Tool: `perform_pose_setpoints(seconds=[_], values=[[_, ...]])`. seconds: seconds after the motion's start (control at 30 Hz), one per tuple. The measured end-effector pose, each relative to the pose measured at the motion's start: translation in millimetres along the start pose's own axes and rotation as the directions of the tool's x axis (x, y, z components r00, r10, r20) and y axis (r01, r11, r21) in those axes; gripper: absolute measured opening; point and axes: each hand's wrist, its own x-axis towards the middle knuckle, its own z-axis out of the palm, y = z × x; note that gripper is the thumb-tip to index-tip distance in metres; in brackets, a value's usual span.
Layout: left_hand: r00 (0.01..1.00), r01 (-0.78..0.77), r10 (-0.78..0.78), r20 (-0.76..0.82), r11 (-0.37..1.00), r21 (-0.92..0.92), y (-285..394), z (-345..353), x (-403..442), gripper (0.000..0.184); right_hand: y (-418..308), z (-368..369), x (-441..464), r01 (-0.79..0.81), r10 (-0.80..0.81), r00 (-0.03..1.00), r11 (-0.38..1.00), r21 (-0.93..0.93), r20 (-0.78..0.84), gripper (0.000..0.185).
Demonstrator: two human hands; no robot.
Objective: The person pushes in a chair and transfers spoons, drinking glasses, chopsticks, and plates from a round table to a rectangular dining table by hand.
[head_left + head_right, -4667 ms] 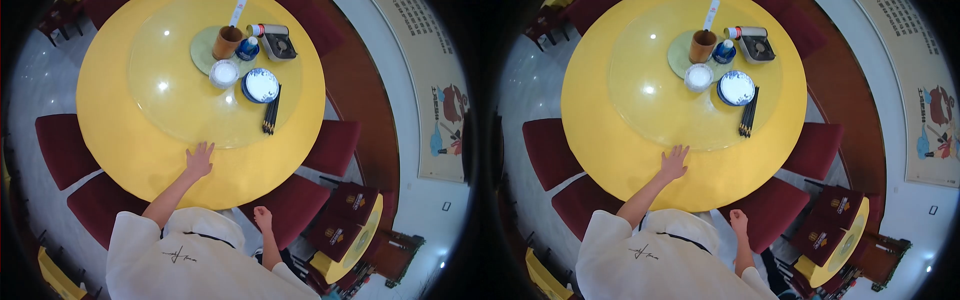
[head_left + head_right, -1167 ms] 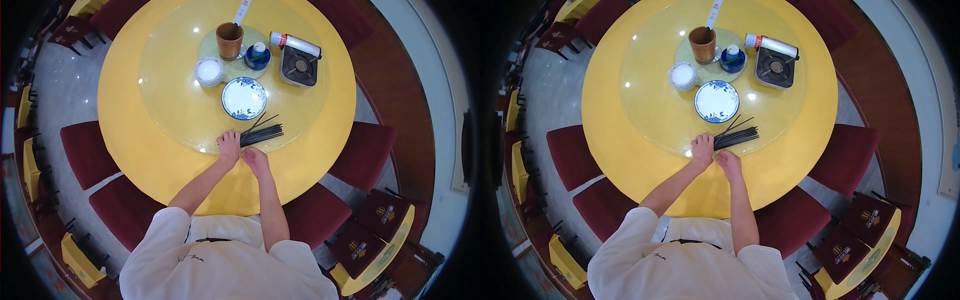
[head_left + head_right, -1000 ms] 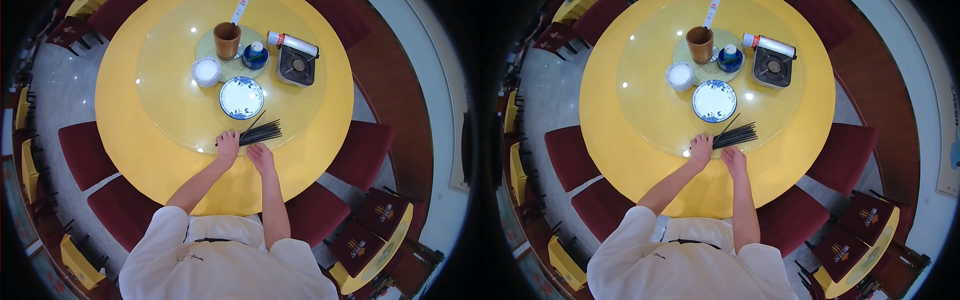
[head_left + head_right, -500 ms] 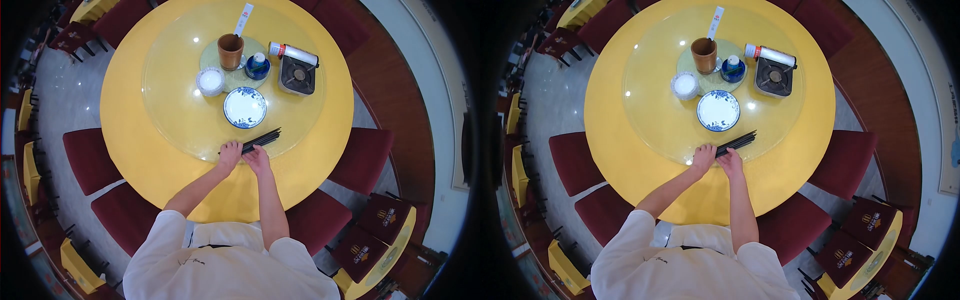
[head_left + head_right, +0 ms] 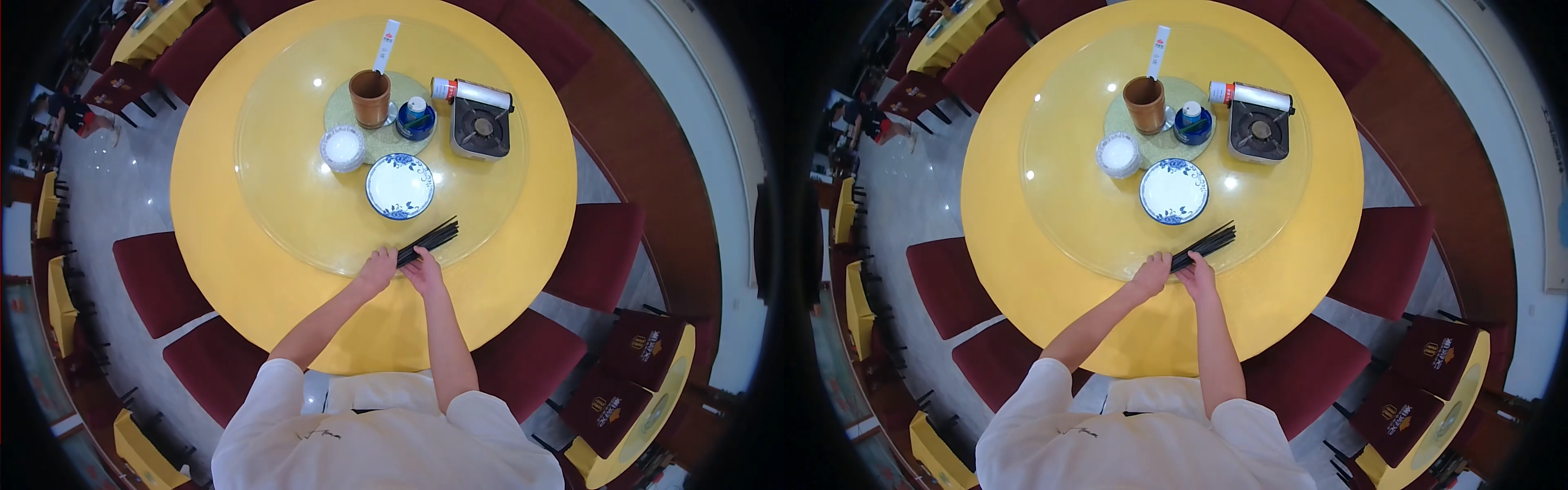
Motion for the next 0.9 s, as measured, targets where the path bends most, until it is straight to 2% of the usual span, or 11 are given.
perform_pose_setpoints(seconds=[0.07,0.13,0.17,0.3,0.37,0.4,0.47,0.5,0.6,0.7,0.9], values=[[0.991,-0.006,0.033,0.132,0.980,-0.200,-5.9,1.0,0.8,0.048,1.3,-1.0,8.2,0.012,-0.012,1.000,0.999,0.045,0.001,0.035],[0.972,-0.004,0.078,0.223,0.949,-0.315,-4.7,-2.0,-11.7,0.047,5.4,-2.3,13.7,0.021,-0.025,0.999,0.991,0.134,0.030,0.040],[0.958,0.004,0.103,0.266,0.929,-0.371,-2.4,-5.4,-19.3,0.046,5.0,-4.7,18.2,-0.033,0.016,0.995,0.984,0.177,0.100,0.031],[0.976,-0.011,0.117,0.184,0.870,-0.493,7.5,-23.7,-53.4,0.040,13.5,9.3,-1.1,0.089,-0.078,0.995,0.968,0.235,-0.056,0.033],[0.956,0.211,-0.001,0.294,0.699,-0.683,16.4,-55.8,-80.9,0.036,20.2,6.9,-9.9,0.106,-0.112,0.994,0.953,0.285,0.003,0.032],[0.933,0.316,-0.045,0.358,0.580,-0.751,16.7,-63.0,-89.9,0.036,22.5,5.2,-11.0,0.114,-0.130,0.991,0.944,0.309,0.030,0.031],[0.895,0.410,-0.180,0.408,-0.030,-0.912,6.1,-45.8,-108.9,0.036,23.0,10.5,-25.7,0.140,-0.166,0.985,0.925,0.354,0.043,0.031],[0.859,0.365,-0.230,0.458,-0.351,-0.862,2.0,-34.5,-119.9,0.038,24.4,14.2,-37.2,0.149,-0.180,0.982,0.916,0.373,0.049,0.031],[0.829,0.081,-0.274,0.487,-0.802,-0.591,10.0,-31.4,-142.9,0.037,41.3,36.9,-66.9,0.189,-0.217,0.973,0.946,0.263,0.079,0.031],[0.823,-0.001,-0.319,0.469,-0.827,-0.561,3.8,-17.8,-149.6,0.032,67.8,64.8,-110.0,0.306,-0.321,0.939,0.943,0.131,0.120,0.029],[0.887,0.008,-0.261,0.381,-0.816,-0.578,-25.4,-16.2,-181.8,0.032,101.4,84.6,-159.5,0.408,-0.438,0.877,0.896,0.174,0.200,0.027]])
